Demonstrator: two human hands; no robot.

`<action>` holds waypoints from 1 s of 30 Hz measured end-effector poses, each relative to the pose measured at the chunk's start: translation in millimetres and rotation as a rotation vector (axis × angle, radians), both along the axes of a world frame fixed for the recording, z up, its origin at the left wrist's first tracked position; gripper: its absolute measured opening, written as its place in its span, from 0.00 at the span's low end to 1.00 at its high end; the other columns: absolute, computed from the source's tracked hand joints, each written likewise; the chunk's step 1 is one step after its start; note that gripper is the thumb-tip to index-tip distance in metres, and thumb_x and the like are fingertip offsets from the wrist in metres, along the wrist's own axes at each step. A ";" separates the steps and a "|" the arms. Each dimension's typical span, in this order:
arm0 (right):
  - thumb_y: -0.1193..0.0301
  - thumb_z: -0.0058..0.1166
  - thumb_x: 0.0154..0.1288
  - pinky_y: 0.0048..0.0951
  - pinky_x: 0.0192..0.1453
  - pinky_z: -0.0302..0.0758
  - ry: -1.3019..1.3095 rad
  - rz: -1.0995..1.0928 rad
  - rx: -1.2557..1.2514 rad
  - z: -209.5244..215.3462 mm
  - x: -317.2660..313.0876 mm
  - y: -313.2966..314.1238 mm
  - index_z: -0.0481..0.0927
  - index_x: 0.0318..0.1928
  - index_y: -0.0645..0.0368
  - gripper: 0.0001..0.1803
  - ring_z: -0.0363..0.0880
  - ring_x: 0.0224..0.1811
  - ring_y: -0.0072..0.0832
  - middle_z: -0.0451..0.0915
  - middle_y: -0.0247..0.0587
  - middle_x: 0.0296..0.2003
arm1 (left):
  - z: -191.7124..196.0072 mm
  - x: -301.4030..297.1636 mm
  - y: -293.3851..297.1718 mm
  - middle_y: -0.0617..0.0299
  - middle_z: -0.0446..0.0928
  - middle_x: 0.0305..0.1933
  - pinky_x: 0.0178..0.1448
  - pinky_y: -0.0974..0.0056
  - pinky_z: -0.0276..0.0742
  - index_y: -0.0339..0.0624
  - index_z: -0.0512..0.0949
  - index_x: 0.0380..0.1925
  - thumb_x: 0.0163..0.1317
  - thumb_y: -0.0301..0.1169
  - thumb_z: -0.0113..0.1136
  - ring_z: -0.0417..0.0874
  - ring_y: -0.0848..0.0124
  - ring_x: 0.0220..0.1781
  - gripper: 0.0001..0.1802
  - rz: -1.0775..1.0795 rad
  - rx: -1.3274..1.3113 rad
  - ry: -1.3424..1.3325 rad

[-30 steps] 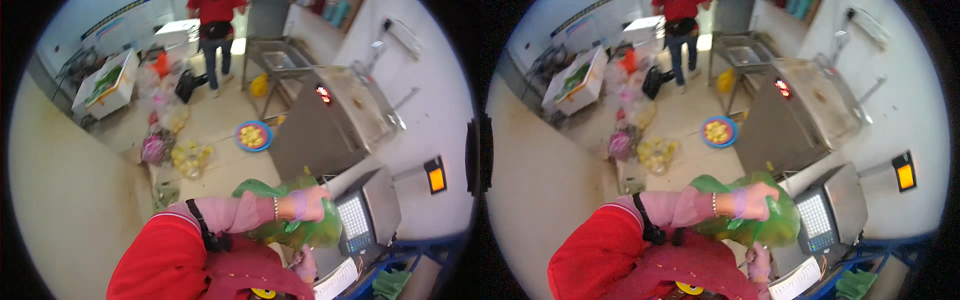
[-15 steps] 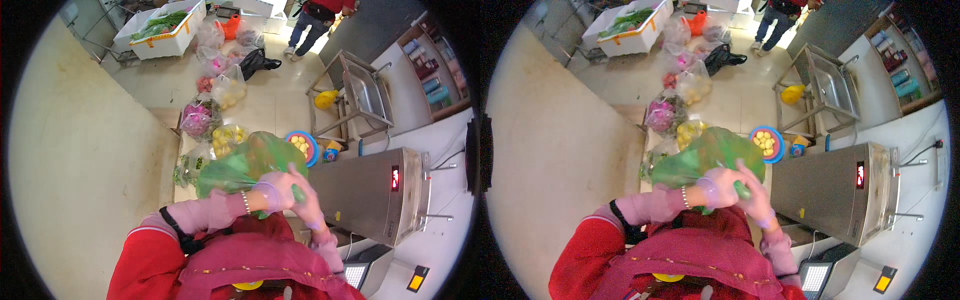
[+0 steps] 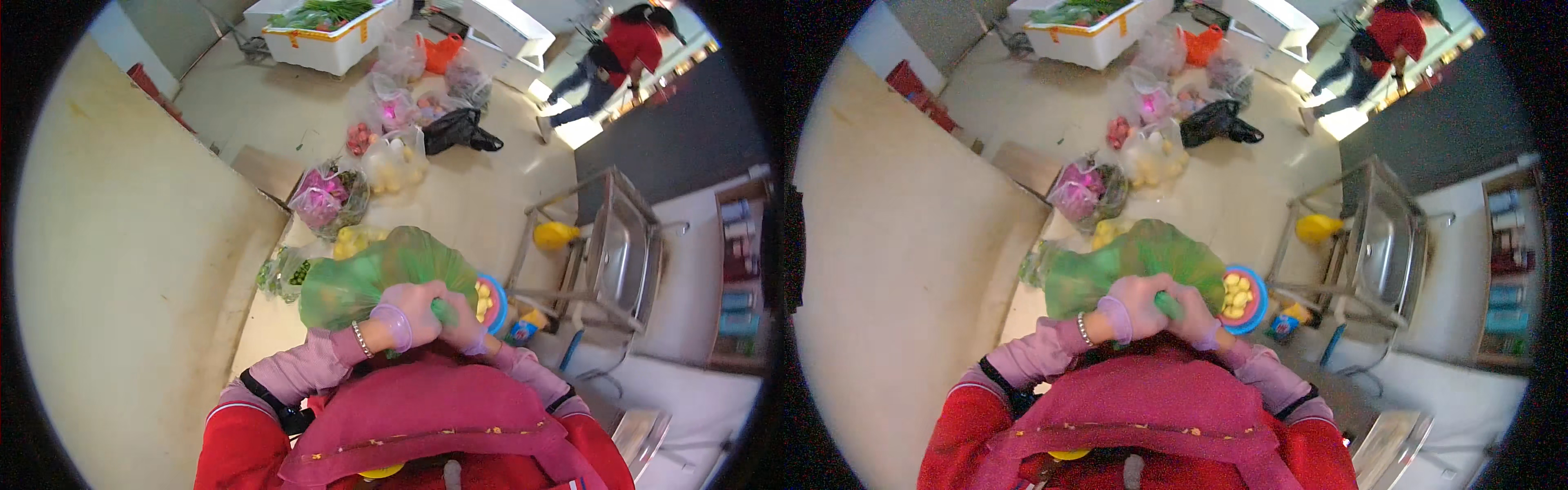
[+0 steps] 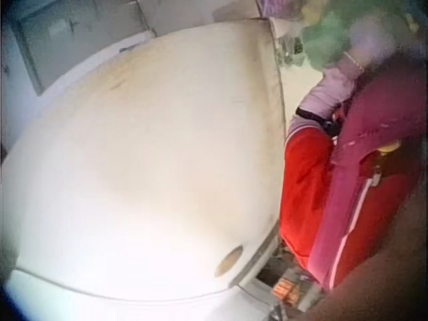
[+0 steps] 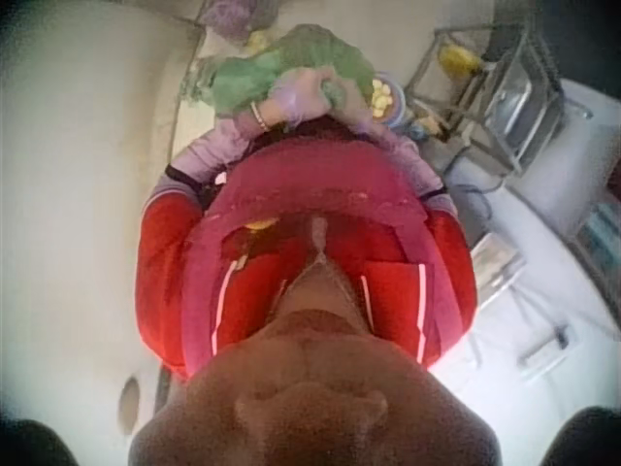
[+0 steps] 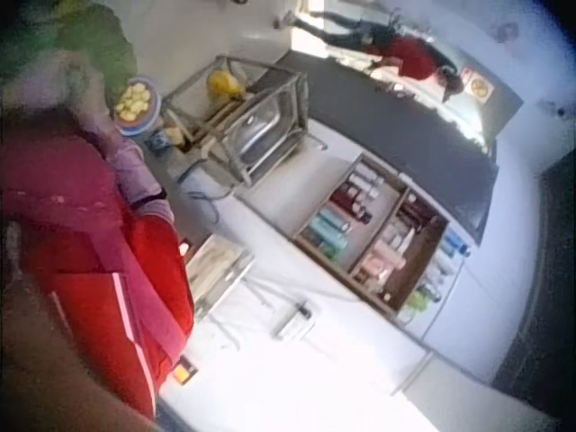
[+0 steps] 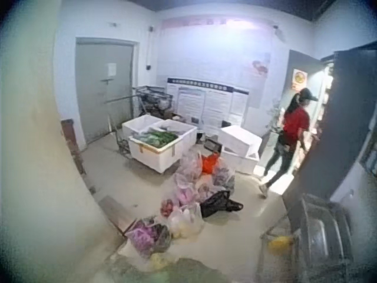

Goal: Weighing bags of produce on an electronic scale and recording the results on a notepad.

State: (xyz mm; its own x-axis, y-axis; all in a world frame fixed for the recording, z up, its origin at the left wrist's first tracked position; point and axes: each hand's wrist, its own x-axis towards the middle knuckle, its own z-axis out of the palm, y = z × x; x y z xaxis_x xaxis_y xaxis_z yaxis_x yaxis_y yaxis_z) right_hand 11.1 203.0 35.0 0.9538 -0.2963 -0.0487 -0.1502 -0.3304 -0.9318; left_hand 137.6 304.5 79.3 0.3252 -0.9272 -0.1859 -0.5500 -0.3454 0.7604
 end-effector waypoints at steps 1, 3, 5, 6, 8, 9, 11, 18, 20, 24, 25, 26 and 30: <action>0.73 0.56 0.53 0.37 0.42 0.75 0.002 0.030 -0.005 2.4 -3.2 -24.0 0.77 0.40 0.62 0.13 0.81 0.37 0.43 0.80 0.53 0.34 | -1.1 -5.9 -20.1 0.48 0.78 0.27 0.37 0.51 0.76 0.50 0.77 0.34 0.42 0.31 0.61 0.80 0.47 0.32 0.15 0.024 -0.057 0.039; 0.73 0.56 0.53 0.36 0.41 0.74 0.135 0.039 -0.037 8.2 -5.6 -66.3 0.78 0.38 0.62 0.11 0.81 0.35 0.40 0.80 0.52 0.32 | 3.8 -11.4 -56.5 0.48 0.78 0.25 0.36 0.51 0.76 0.51 0.77 0.34 0.41 0.31 0.62 0.80 0.46 0.31 0.15 0.079 -0.117 0.076; 0.73 0.57 0.52 0.36 0.40 0.74 0.194 0.065 -0.062 14.9 -6.1 -107.9 0.79 0.37 0.61 0.10 0.81 0.34 0.39 0.81 0.51 0.31 | 9.0 -6.7 -90.1 0.48 0.79 0.32 0.41 0.53 0.77 0.50 0.77 0.39 0.43 0.34 0.65 0.81 0.50 0.37 0.19 0.068 -0.076 0.147; 0.73 0.58 0.51 0.35 0.39 0.74 0.253 0.063 -0.085 17.6 -5.6 -127.6 0.79 0.35 0.60 0.09 0.81 0.33 0.38 0.81 0.49 0.31 | 9.4 0.4 -100.7 0.48 0.79 0.32 0.41 0.53 0.77 0.50 0.77 0.39 0.43 0.34 0.65 0.81 0.50 0.37 0.19 0.102 -0.082 0.151; 0.74 0.59 0.50 0.35 0.39 0.74 0.223 0.082 -0.056 15.5 -6.9 -165.2 0.80 0.35 0.59 0.09 0.81 0.33 0.38 0.81 0.47 0.30 | 6.0 18.6 -116.9 0.50 0.78 0.42 0.48 0.57 0.76 0.47 0.76 0.45 0.48 0.34 0.65 0.80 0.56 0.45 0.22 0.027 -0.403 0.196; 0.74 0.60 0.48 0.35 0.38 0.74 0.187 0.067 -0.019 11.1 -7.1 -186.2 0.80 0.34 0.58 0.09 0.81 0.32 0.38 0.82 0.46 0.30 | -1.2 33.5 -119.2 0.50 0.78 0.42 0.48 0.57 0.76 0.47 0.76 0.45 0.48 0.34 0.65 0.80 0.56 0.45 0.22 0.054 -0.410 0.203; 0.73 0.61 0.47 0.35 0.38 0.74 0.268 0.064 -0.128 2.6 -9.1 -231.6 0.81 0.34 0.58 0.10 0.80 0.31 0.37 0.82 0.44 0.29 | -29.3 72.3 -98.8 0.54 0.76 0.48 0.53 0.61 0.74 0.44 0.75 0.50 0.53 0.33 0.63 0.78 0.63 0.49 0.23 0.287 -0.402 0.334; 0.73 0.63 0.45 0.39 0.38 0.75 0.312 -0.125 -0.714 -53.2 -13.2 -363.8 0.81 0.35 0.60 0.13 0.79 0.29 0.41 0.80 0.44 0.28 | -175.2 220.5 110.2 0.53 0.81 0.37 0.45 0.63 0.75 0.42 0.78 0.46 0.56 0.34 0.60 0.81 0.64 0.38 0.17 1.234 0.031 0.029; 0.73 0.59 0.49 0.35 0.36 0.75 0.433 -0.207 -0.352 -18.3 53.2 -354.0 0.81 0.34 0.62 0.10 0.79 0.29 0.36 0.80 0.42 0.27 | -207.3 255.7 196.7 0.50 0.79 0.43 0.50 0.62 0.74 0.39 0.71 0.54 0.57 0.36 0.61 0.80 0.62 0.44 0.26 1.488 0.096 -0.037; 0.72 0.58 0.53 0.32 0.31 0.75 0.559 0.010 -0.537 -14.5 93.2 -417.6 0.81 0.34 0.61 0.09 0.79 0.28 0.32 0.80 0.40 0.26 | -157.0 366.7 159.3 0.40 0.65 0.63 0.66 0.61 0.62 0.32 0.51 0.66 0.56 0.44 0.63 0.68 0.57 0.64 0.46 1.851 -0.150 0.079; 0.73 0.57 0.53 0.30 0.30 0.74 0.544 -0.065 -0.467 -4.5 114.9 -411.1 0.80 0.33 0.61 0.07 0.78 0.29 0.28 0.80 0.37 0.27 | -155.6 397.6 158.2 0.39 0.55 0.67 0.69 0.60 0.55 0.30 0.45 0.67 0.54 0.49 0.64 0.58 0.57 0.69 0.53 1.945 -0.134 0.000; 0.74 0.56 0.53 0.28 0.30 0.74 0.532 -0.142 -0.387 4.5 138.0 -403.5 0.80 0.32 0.61 0.05 0.78 0.29 0.24 0.80 0.35 0.27 | -151.0 427.0 159.2 0.39 0.45 0.72 0.73 0.59 0.49 0.27 0.39 0.68 0.52 0.53 0.64 0.49 0.57 0.74 0.60 2.032 -0.110 -0.084; 0.73 0.54 0.54 0.26 0.30 0.73 0.482 -0.435 -0.082 33.4 223.8 -384.5 0.78 0.31 0.60 0.04 0.75 0.29 0.21 0.78 0.33 0.27 | -150.6 521.9 99.0 0.37 0.32 0.73 0.75 0.57 0.39 0.23 0.33 0.66 0.49 0.60 0.63 0.36 0.54 0.76 0.67 2.152 -0.480 0.140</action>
